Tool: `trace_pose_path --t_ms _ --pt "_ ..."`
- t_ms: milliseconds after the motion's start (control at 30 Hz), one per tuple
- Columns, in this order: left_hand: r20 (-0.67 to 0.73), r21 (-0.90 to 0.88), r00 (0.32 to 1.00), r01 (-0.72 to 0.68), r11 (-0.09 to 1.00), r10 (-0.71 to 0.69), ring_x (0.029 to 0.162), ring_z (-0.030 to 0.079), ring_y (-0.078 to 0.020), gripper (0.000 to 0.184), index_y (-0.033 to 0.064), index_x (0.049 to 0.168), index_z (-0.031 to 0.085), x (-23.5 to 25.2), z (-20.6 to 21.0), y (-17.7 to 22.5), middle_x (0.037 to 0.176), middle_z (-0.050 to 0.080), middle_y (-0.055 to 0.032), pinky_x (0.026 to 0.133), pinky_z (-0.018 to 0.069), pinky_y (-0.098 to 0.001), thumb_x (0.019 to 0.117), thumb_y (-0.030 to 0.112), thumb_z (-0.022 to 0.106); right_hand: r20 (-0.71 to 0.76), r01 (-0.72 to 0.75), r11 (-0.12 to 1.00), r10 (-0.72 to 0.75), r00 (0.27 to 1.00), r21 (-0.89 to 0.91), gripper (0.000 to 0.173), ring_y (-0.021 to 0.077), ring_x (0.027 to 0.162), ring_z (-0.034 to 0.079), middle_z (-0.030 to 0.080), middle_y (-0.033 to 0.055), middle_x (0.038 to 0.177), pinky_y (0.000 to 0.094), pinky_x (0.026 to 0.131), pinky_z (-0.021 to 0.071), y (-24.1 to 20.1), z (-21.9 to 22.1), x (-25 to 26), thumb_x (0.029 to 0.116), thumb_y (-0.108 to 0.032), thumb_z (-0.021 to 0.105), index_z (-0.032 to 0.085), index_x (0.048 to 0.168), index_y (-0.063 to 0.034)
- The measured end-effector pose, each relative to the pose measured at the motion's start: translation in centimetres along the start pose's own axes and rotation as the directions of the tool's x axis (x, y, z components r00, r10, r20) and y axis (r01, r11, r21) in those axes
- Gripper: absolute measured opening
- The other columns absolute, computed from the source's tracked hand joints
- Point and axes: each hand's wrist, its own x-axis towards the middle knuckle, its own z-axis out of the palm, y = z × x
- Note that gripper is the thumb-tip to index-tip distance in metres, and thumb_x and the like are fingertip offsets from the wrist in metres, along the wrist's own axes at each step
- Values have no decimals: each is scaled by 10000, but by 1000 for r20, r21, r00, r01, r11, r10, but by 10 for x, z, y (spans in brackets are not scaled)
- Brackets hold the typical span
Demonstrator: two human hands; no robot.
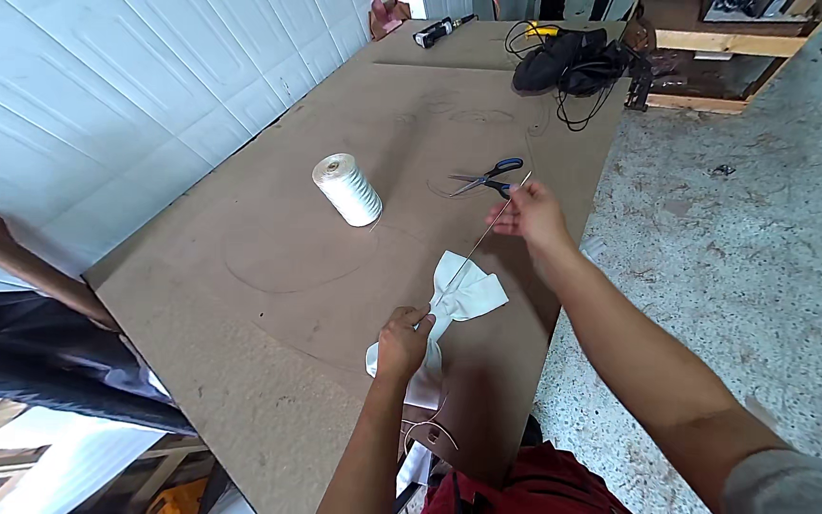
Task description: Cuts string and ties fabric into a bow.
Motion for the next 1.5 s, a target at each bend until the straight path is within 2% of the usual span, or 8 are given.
trace_pose_path --t_ms 400,533,700,833,1000,1167,1367,1500 --pt "13 -52 1000 -14 999 14 1231 618 -292 341 200 1310 720 -6 -6 1 1357 641 -103 1020 493 -583 1032 369 619 -266 262 965 -249 931 14 301 224 802 756 726 77 939 387 733 656 -108 -103 42 1108 -289 450 471 1301 -59" --pt "-208 -130 977 -73 989 44 1252 627 -284 421 167 1419 619 -50 -47 -15 1444 596 -86 1031 512 -593 1037 344 609 -303 225 974 -203 931 37 265 211 777 758 734 65 945 375 717 660 -100 -119 34 1101 -282 470 480 1275 -83" --pt "-342 -183 916 156 971 -212 896 726 -189 215 138 1144 755 -134 -55 -79 1014 756 -44 826 599 -505 975 256 695 -292 200 978 -175 940 56 253 202 789 757 735 48 944 366 734 657 -78 -122 20 1102 -289 469 474 1261 -92" --pt "-256 -158 942 182 971 -218 908 724 -125 240 143 1126 762 -149 -17 -83 1036 746 -4 836 619 -387 954 303 710 -286 201 977 -175 942 64 221 199 783 754 733 46 929 368 741 653 -74 -119 15 1097 -279 477 473 1233 -104" --pt "-237 -103 885 387 916 -401 844 666 -268 247 102 1004 753 -118 -10 -63 924 696 -85 804 543 -557 920 333 774 -253 217 974 -193 948 68 207 211 792 753 723 47 928 380 746 651 -78 -110 11 1094 -280 483 476 1232 -125" --pt "-182 -6 902 396 918 -391 879 676 -290 179 111 865 724 -107 -11 -58 907 699 -82 805 537 -580 937 274 732 -241 240 969 -219 946 63 202 217 785 755 730 55 923 379 735 651 -84 -109 9 1092 -279 486 489 1217 -119" --pt "-232 -174 880 381 908 -414 703 623 -226 129 158 866 746 -126 -21 -76 729 662 -32 671 491 -532 922 269 779 -271 268 960 -239 932 76 222 248 827 767 742 87 973 406 760 661 -100 -136 17 1100 -250 472 476 1254 -90" --pt "-224 -252 881 361 898 -417 700 702 -194 81 151 878 748 -133 -19 -88 745 724 -15 692 573 -510 937 206 757 -305 252 966 -224 926 55 219 245 861 769 742 93 1024 394 771 661 -105 -158 24 1103 -234 456 463 1266 -87"
